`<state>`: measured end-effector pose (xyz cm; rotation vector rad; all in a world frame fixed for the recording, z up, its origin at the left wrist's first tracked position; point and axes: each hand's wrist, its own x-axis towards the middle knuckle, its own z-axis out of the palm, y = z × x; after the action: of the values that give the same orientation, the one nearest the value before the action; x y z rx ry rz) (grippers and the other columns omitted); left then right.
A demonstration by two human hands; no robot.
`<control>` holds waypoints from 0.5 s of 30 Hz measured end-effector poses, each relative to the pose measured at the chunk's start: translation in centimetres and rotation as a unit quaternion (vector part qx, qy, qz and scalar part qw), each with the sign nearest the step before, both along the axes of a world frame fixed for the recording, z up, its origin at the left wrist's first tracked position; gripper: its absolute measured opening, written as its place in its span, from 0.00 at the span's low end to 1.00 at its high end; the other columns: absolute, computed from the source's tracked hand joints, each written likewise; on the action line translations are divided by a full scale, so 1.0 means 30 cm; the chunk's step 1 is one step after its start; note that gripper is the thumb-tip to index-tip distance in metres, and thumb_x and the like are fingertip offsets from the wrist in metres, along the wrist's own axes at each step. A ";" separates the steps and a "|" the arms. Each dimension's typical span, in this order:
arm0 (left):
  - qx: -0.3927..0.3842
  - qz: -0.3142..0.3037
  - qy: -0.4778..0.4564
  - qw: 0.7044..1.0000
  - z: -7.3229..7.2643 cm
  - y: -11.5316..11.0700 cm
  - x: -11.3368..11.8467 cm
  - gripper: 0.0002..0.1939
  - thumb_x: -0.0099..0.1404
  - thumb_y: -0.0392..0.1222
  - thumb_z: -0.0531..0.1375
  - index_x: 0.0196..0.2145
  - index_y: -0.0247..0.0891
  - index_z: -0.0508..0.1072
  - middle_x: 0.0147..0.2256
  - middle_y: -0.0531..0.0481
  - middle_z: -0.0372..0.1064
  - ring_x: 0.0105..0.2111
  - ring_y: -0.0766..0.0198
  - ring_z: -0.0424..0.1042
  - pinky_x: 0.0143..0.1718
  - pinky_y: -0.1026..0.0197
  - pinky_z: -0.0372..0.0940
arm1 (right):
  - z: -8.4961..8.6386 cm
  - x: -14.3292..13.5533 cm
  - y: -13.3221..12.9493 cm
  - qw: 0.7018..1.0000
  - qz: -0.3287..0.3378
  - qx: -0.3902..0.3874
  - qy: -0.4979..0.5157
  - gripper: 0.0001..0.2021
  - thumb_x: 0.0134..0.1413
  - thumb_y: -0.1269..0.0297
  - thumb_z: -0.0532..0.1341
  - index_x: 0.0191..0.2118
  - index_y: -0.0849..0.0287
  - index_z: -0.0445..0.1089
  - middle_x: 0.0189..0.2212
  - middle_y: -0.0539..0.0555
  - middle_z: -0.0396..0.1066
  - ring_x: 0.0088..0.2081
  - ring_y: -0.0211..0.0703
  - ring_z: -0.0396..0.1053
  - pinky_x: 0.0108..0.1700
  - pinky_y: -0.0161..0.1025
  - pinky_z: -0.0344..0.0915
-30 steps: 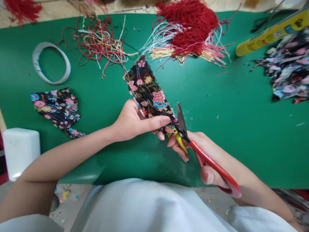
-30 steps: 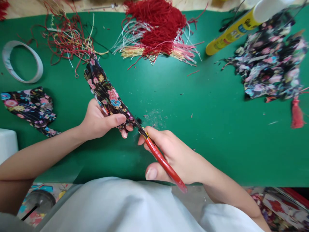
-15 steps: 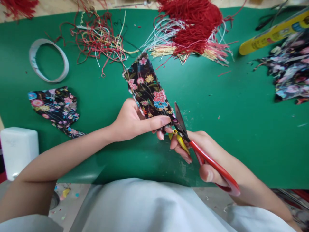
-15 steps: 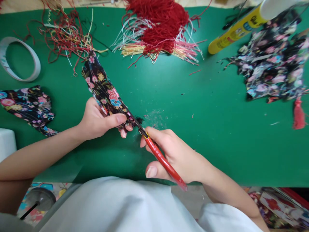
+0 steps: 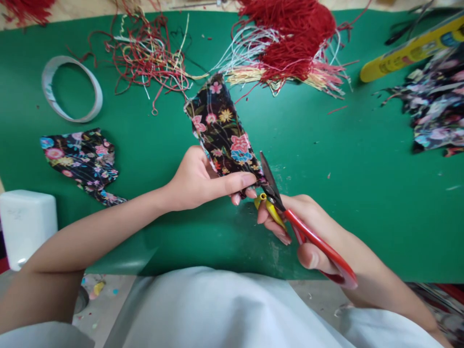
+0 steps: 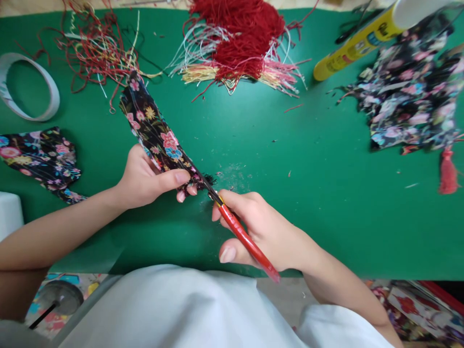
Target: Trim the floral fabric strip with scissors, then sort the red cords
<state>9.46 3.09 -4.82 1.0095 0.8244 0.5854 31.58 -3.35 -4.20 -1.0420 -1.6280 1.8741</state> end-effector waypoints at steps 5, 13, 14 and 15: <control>0.007 0.004 -0.006 1.000 -0.004 -0.001 -0.002 0.22 0.59 0.61 0.69 0.28 0.37 0.76 0.26 0.50 0.78 0.20 0.67 0.72 0.23 0.64 0.73 | -0.011 -0.001 -0.001 1.000 -0.008 -0.006 0.009 0.36 0.51 0.23 0.57 0.36 0.58 0.70 0.21 0.45 0.61 0.20 0.34 0.53 0.21 0.35 0.51; 0.018 0.002 -0.018 1.000 -0.002 0.006 -0.001 0.22 0.60 0.59 0.69 0.26 0.36 0.76 0.26 0.48 0.79 0.19 0.69 0.72 0.21 0.66 0.70 | 0.011 -0.013 0.000 0.999 -0.021 -0.036 -0.007 0.36 0.50 0.23 0.57 0.35 0.58 0.69 0.21 0.45 0.60 0.20 0.34 0.51 0.21 0.36 0.49; 0.021 0.003 -0.021 1.000 -0.001 0.007 -0.001 0.22 0.60 0.58 0.69 0.26 0.35 0.75 0.26 0.48 0.79 0.19 0.69 0.72 0.21 0.67 0.70 | 0.016 -0.015 -0.001 0.999 -0.026 -0.042 -0.011 0.36 0.50 0.22 0.58 0.35 0.58 0.69 0.20 0.45 0.59 0.20 0.34 0.50 0.22 0.36 0.48; 0.023 0.002 -0.022 0.999 -0.001 0.009 0.000 0.22 0.60 0.58 0.70 0.26 0.35 0.75 0.25 0.48 0.78 0.19 0.70 0.72 0.21 0.68 0.70 | 0.019 -0.016 -0.003 0.998 -0.030 -0.045 -0.015 0.37 0.49 0.22 0.57 0.34 0.58 0.69 0.20 0.45 0.59 0.21 0.34 0.49 0.22 0.36 0.48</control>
<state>9.46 3.35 -4.84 1.0341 0.7767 0.6303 31.09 -3.43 -3.62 -1.1490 -1.5237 1.9153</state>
